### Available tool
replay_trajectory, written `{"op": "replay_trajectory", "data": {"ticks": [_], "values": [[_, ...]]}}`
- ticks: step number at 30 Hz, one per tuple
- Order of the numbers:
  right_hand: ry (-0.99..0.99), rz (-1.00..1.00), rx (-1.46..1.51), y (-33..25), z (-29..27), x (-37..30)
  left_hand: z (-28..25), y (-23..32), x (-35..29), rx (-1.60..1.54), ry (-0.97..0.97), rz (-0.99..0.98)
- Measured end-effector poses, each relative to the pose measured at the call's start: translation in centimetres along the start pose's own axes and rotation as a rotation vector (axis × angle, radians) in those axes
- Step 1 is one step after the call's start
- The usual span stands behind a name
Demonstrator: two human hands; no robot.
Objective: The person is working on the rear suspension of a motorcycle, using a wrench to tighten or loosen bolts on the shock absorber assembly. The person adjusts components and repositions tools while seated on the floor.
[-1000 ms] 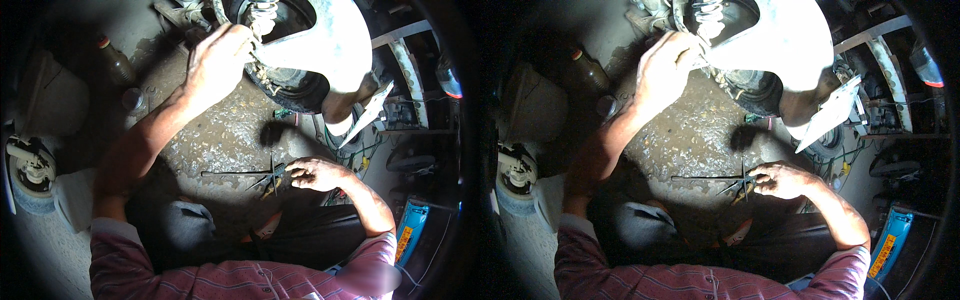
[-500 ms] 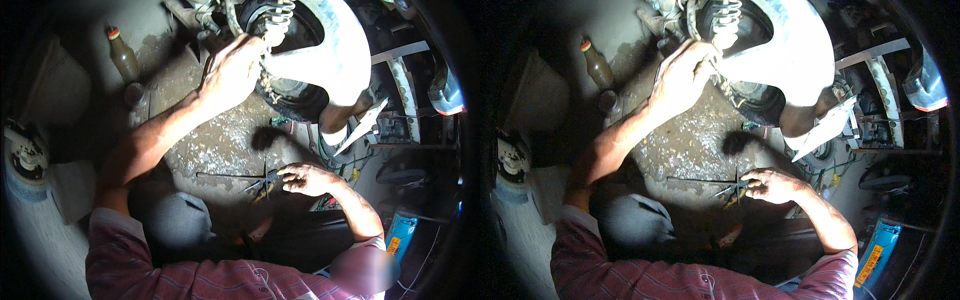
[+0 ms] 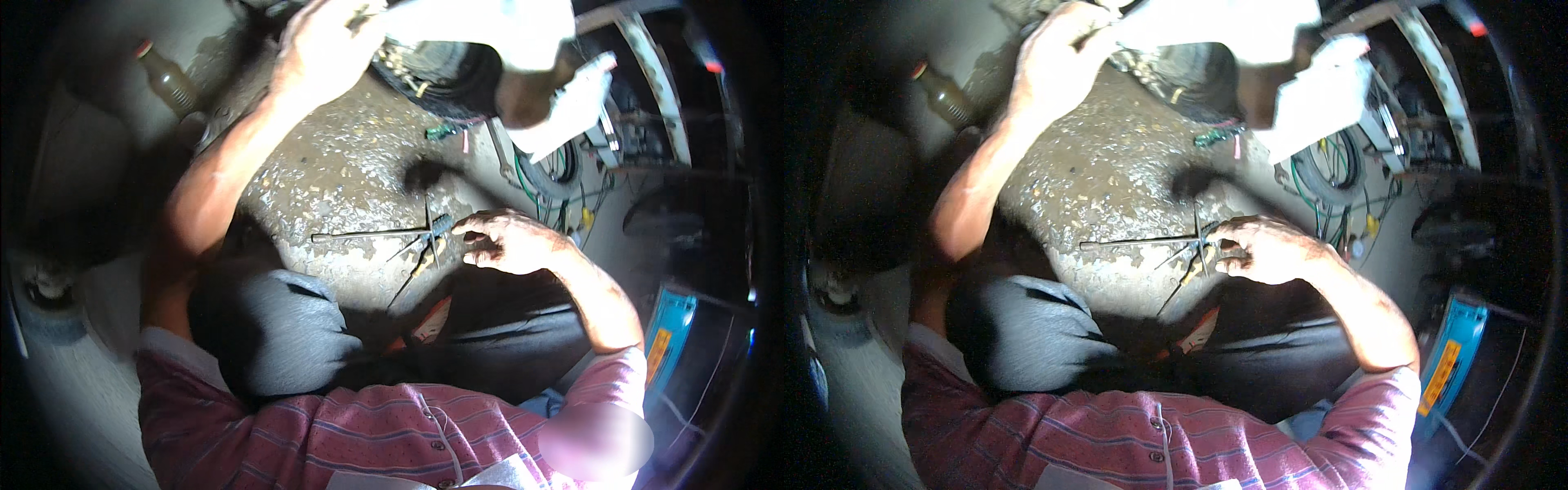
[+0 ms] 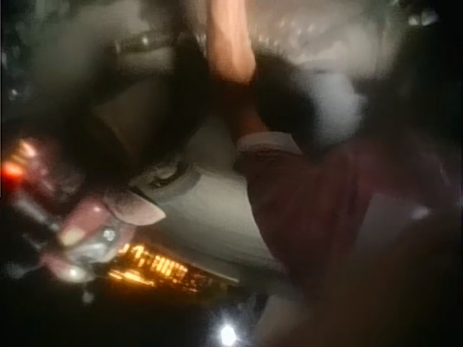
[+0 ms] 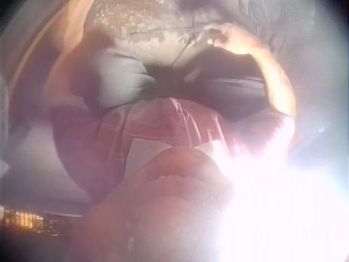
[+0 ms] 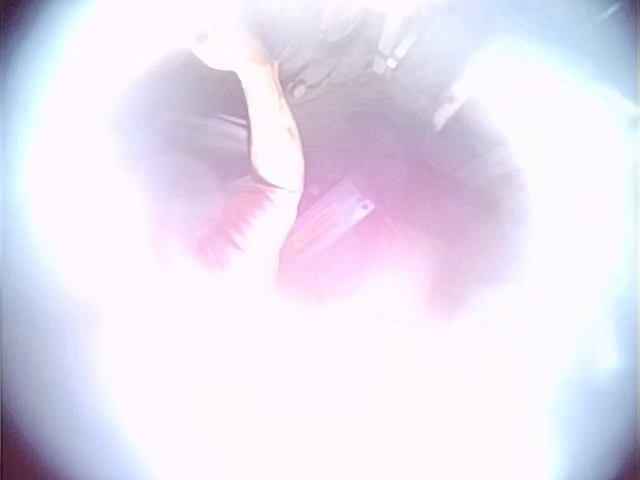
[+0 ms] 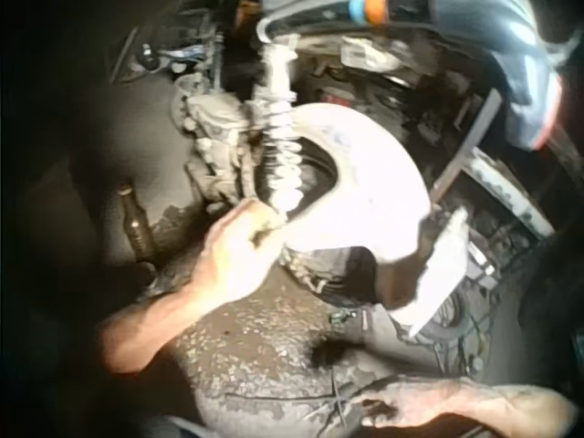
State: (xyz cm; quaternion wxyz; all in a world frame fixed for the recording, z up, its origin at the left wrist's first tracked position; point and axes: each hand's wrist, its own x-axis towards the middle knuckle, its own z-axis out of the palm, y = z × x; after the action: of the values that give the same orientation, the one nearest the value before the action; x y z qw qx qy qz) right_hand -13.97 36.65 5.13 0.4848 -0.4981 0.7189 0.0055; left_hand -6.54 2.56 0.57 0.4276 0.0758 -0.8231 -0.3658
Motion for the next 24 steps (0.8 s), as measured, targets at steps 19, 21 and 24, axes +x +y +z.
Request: {"op": "replay_trajectory", "data": {"ticks": [19, 21, 24], "values": [[0.001, -0.188, -0.025, -0.9, 2.0, -1.9, 1.2, -3.7, -0.3, 0.259, -0.152, -0.049], [0.002, -0.193, -0.042, -0.5, 1.9, -1.1, 1.1, -3.7, -0.2, 0.220, -0.189, -0.093], [-0.053, -0.210, -0.078, 0.4, 2.4, 0.3, 1.6, -4.0, -0.9, 0.161, -0.157, -0.212]]}}
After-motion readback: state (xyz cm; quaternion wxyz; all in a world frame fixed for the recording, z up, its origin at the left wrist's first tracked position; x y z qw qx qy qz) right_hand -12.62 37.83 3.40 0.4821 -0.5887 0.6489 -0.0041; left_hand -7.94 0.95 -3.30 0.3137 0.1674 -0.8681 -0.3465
